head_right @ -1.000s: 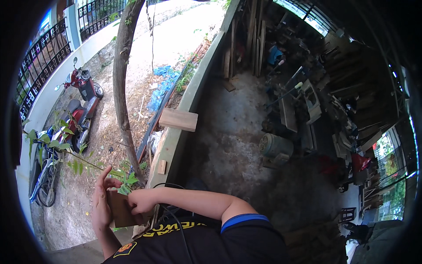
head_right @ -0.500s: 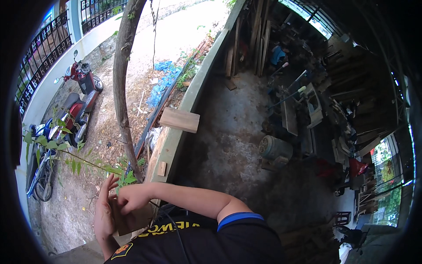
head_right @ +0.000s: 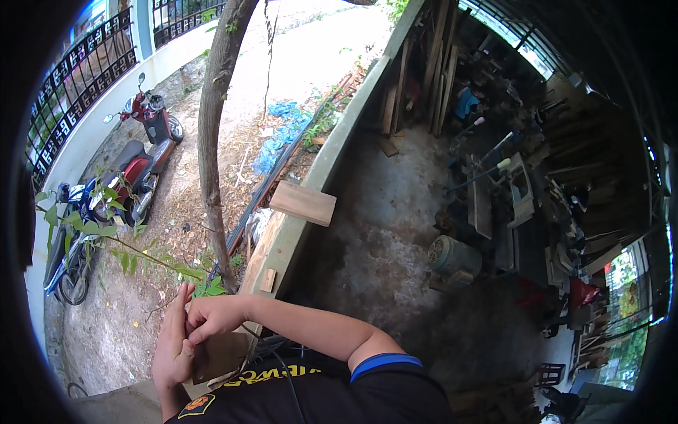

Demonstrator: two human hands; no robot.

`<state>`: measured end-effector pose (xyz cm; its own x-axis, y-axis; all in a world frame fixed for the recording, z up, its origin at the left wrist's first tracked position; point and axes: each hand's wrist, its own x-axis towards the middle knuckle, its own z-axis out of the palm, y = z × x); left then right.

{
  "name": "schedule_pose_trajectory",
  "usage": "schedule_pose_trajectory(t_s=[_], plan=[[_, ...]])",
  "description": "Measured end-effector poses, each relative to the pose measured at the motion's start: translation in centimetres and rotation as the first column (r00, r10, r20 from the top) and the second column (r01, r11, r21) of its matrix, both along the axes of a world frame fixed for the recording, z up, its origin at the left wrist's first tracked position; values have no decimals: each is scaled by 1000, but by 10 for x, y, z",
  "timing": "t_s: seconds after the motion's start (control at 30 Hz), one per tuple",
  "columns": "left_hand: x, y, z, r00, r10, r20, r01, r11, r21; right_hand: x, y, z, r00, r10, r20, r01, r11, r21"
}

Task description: Measure, wipe, and chisel wood pieces in a workshop, then carry them to an outdoor area for assembly.

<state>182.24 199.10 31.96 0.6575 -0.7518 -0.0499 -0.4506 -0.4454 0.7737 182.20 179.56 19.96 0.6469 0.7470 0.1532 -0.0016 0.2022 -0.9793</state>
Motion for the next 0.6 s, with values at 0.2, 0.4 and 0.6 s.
schedule_pose_trajectory(t_s=[0.2,0.4,0.6], plan=[[1,3,3,1000,12,24,-11,1000,-26,0,-12,-11,982,-19,-186,-60,912,-407],[0,0,3,996,-77,43,76,997,14,3,-6,-42,999,37,38,-32,992,-122],[2,1,10,992,-116,47,118,992,-50,-2,-14,-57,915,-27,-403,-151,903,-402]])
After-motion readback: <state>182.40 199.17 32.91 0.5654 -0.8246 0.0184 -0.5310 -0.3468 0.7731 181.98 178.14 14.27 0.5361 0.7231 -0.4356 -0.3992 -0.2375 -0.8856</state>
